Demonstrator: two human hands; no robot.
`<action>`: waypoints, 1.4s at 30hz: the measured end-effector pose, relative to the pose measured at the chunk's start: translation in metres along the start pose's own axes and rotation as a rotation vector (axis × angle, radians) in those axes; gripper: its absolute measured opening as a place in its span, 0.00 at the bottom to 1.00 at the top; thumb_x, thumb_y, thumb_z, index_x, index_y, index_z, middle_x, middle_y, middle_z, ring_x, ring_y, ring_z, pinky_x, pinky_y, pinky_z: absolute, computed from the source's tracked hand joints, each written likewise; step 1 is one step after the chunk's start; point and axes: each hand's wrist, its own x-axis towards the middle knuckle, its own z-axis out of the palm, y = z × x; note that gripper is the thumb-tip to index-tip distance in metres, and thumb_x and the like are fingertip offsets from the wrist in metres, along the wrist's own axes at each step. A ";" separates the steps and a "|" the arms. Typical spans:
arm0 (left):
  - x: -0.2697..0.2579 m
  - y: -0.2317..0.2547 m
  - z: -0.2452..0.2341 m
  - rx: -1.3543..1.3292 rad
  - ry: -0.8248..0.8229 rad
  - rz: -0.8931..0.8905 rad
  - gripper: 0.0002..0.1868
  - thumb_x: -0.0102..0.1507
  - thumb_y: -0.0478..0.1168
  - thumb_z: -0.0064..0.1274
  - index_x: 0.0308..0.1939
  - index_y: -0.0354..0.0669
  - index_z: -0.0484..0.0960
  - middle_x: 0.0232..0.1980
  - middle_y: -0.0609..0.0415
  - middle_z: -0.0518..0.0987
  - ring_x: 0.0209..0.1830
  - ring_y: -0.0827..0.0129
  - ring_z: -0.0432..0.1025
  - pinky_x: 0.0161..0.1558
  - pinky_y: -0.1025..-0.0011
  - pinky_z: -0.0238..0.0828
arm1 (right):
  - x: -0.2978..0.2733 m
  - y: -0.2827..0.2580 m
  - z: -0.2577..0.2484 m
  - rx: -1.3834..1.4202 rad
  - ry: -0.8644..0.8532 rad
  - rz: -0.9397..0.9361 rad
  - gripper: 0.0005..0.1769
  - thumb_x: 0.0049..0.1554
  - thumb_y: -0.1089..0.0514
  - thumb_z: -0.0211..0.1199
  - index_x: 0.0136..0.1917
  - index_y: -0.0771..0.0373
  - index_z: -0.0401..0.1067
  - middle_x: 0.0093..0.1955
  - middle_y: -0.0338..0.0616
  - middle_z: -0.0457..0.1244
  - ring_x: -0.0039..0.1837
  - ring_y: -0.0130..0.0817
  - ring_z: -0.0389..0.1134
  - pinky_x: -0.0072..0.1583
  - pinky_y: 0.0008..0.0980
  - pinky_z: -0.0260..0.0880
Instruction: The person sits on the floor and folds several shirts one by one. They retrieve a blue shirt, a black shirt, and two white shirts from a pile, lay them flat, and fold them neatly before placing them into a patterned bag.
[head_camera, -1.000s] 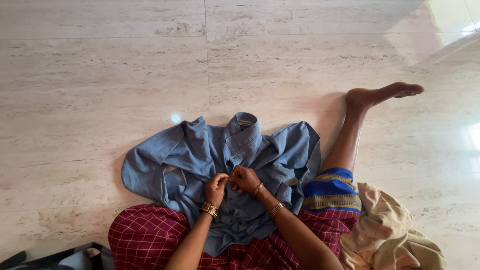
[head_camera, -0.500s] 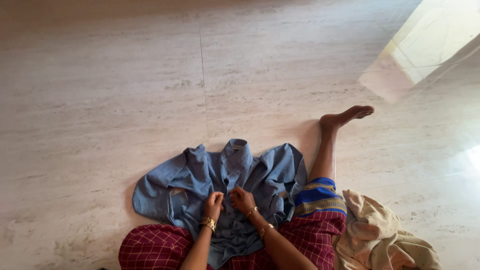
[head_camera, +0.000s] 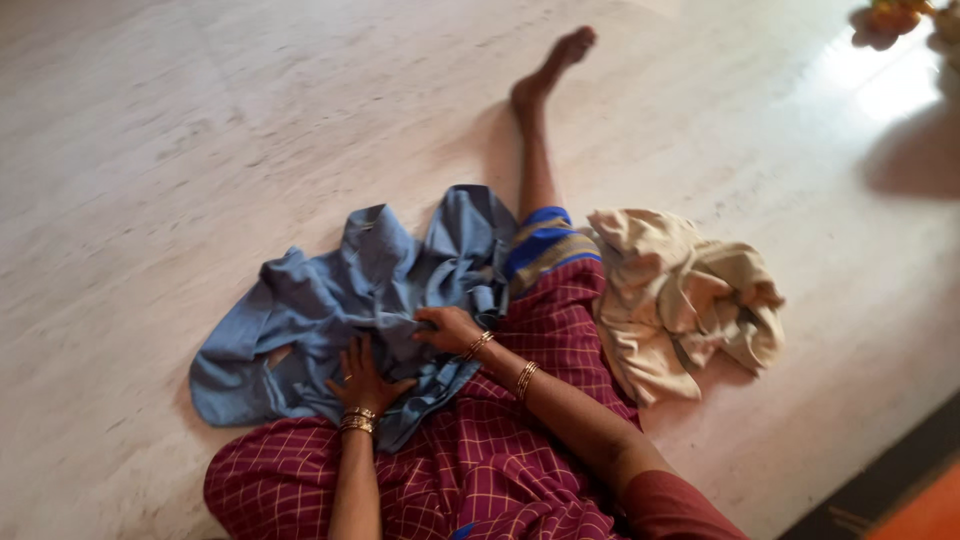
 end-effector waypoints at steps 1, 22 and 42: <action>-0.002 0.004 -0.005 0.107 -0.007 -0.050 0.70 0.43 0.74 0.65 0.80 0.59 0.42 0.84 0.51 0.44 0.81 0.51 0.43 0.65 0.29 0.44 | -0.003 -0.016 -0.011 0.226 0.030 -0.117 0.24 0.56 0.50 0.72 0.61 0.63 0.72 0.50 0.45 0.71 0.52 0.37 0.73 0.53 0.38 0.73; -0.012 0.391 -0.110 -0.603 0.131 1.103 0.33 0.61 0.56 0.59 0.64 0.43 0.70 0.63 0.47 0.74 0.62 0.59 0.72 0.60 0.60 0.72 | -0.277 -0.138 -0.329 0.370 1.256 -0.364 0.21 0.61 0.64 0.66 0.67 0.59 0.69 0.71 0.44 0.60 0.71 0.38 0.60 0.71 0.42 0.61; 0.011 0.391 0.007 0.512 0.019 0.976 0.40 0.48 0.63 0.58 0.62 0.52 0.76 0.62 0.46 0.74 0.66 0.47 0.67 0.70 0.31 0.34 | -0.246 0.115 -0.232 -0.708 0.942 0.541 0.27 0.54 0.48 0.66 0.65 0.58 0.72 0.71 0.53 0.60 0.74 0.55 0.55 0.67 0.69 0.46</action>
